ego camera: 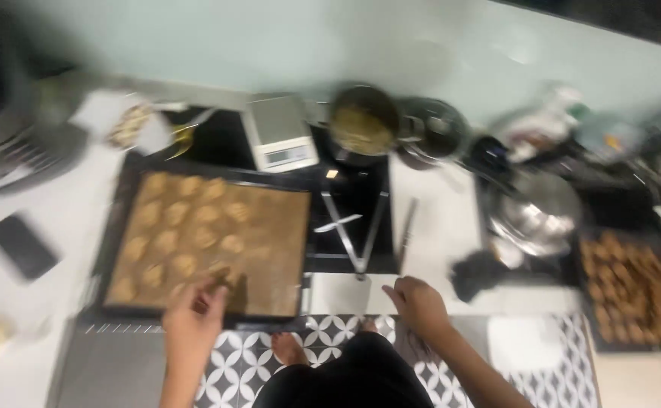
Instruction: The recorder cuts portions of cookie dough, arranges them on a baking tray lined with parchment paper, and places the tray into an oven.
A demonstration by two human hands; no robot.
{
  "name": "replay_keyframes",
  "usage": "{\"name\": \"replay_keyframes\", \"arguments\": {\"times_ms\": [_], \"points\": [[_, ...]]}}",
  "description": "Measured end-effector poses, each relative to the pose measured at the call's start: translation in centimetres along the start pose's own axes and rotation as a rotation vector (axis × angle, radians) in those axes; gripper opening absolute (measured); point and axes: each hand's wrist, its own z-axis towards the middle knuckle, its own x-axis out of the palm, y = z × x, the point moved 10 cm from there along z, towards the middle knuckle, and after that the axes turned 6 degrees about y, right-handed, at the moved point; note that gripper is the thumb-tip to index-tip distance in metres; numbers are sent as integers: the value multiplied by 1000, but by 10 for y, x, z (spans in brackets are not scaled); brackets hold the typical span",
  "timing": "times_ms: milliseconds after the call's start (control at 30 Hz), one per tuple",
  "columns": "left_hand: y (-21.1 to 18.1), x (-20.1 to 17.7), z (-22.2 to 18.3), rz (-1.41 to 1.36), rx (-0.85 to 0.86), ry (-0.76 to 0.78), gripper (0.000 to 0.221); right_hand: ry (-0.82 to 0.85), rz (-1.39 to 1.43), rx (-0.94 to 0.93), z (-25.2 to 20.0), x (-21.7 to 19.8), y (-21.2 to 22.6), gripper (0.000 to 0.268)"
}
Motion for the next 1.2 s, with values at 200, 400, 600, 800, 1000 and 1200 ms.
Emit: {"name": "replay_keyframes", "arguments": {"times_ms": [200,400,600,800,1000,1200], "points": [[-100,194,-44,-205,99,541,31,-306,-401,267,-27,-60,-136,35],[-209,366,-107,-48,475,871,44,-369,-111,342,-29,-67,-219,40],[-272,360,-92,-214,439,765,48,-193,160,399,-33,-103,-166,31],[-290,404,-77,-231,427,859,20,-489,448,202,-45,-158,-204,43],[-461,443,-46,-533,605,828,30,-824,861,18,-59,-321,-208,14],[-616,551,-40,-484,857,711,28,-884,182,167,-53,-454,-326,19]]}}
